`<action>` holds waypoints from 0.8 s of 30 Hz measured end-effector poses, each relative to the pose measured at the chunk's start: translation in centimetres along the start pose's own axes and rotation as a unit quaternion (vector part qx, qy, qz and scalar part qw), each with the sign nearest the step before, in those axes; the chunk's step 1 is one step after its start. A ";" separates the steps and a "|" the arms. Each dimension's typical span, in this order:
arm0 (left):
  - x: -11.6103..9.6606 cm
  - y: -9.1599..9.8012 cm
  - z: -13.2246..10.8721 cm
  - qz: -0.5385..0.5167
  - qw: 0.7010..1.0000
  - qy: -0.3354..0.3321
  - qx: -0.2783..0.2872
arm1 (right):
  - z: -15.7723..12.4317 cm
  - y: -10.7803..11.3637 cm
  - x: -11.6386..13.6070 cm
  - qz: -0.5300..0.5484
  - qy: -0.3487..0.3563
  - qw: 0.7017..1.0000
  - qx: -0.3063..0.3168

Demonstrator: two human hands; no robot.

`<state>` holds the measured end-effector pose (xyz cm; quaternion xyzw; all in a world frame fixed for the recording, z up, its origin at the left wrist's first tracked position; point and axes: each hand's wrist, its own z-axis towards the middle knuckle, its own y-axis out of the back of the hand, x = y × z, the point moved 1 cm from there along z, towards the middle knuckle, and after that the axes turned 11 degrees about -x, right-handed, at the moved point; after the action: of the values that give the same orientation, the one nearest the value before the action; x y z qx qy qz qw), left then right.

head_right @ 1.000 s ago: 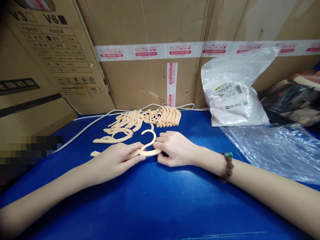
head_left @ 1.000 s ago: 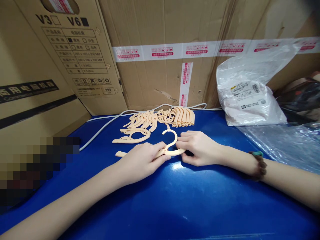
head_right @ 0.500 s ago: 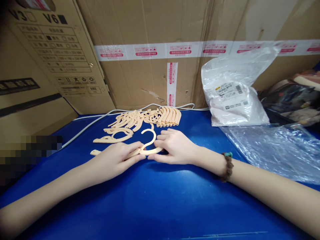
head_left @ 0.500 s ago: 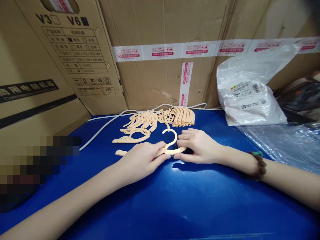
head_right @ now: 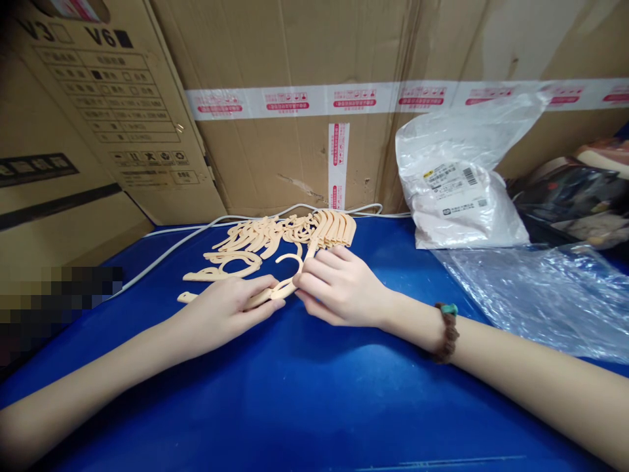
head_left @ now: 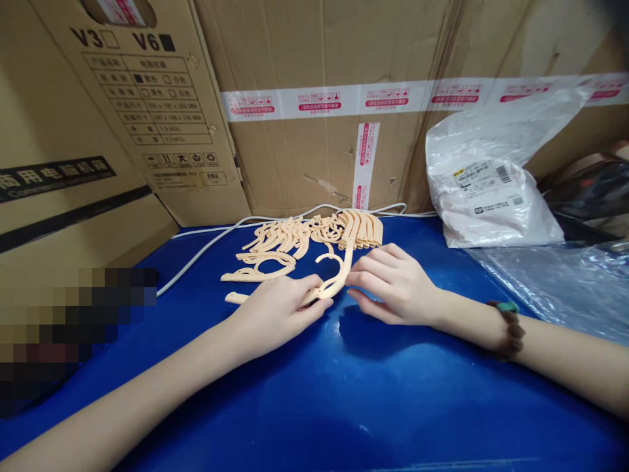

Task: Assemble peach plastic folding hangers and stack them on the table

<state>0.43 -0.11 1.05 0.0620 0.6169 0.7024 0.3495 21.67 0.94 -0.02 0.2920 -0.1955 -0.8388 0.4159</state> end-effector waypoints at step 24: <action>-0.6 -0.3 -0.3 0.089 0.996 -0.022 0.009 | -0.1 -0.4 -0.2 0.022 -0.025 0.998 0.051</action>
<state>0.86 -0.71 0.90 0.1354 0.6077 0.7235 0.2982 21.57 1.33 -0.31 0.2869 -0.2546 -0.8256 0.4139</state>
